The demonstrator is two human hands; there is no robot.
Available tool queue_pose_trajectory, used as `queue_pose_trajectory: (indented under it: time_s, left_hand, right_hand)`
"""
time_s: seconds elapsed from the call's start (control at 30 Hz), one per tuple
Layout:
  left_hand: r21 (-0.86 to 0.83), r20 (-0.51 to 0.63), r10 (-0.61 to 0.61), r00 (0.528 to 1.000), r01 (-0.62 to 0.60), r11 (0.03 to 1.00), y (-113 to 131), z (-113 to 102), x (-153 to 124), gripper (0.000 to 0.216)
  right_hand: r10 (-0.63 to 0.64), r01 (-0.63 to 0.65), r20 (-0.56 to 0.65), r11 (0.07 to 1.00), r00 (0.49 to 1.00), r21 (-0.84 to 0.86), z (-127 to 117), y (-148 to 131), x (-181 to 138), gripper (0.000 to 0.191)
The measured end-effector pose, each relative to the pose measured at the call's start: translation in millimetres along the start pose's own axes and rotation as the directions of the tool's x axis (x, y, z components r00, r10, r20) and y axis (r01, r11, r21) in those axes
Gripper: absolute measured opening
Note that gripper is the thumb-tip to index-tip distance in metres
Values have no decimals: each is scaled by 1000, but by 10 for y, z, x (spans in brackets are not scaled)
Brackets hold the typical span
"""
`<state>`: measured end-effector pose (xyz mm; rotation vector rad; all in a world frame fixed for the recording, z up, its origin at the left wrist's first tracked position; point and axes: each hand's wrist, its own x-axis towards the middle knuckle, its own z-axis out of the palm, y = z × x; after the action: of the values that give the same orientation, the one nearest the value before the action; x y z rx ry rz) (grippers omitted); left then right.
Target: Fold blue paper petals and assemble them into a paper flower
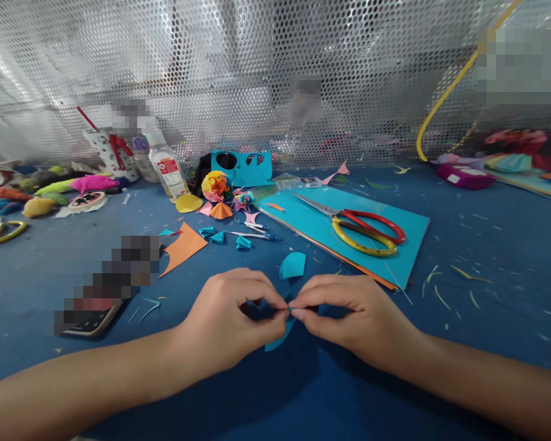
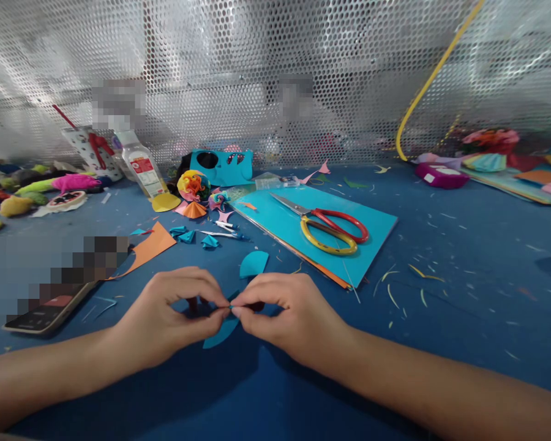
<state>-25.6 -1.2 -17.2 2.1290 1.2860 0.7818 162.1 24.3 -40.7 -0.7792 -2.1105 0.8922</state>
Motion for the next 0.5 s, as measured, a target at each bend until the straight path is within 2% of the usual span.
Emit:
queue_pose_trajectory:
  time_s: [0.3,0.5]
  left_hand:
    - [-21,-13,23,1000,-23,1000,11,40,9,4]
    - [-41,-6,-39,999,39,998,3,33,-9,7]
  right_hand:
    - [-30,30,20,1000,999,5,17,7,1,12]
    - [-99,99,9,995,995,-25,11,64,-16,13]
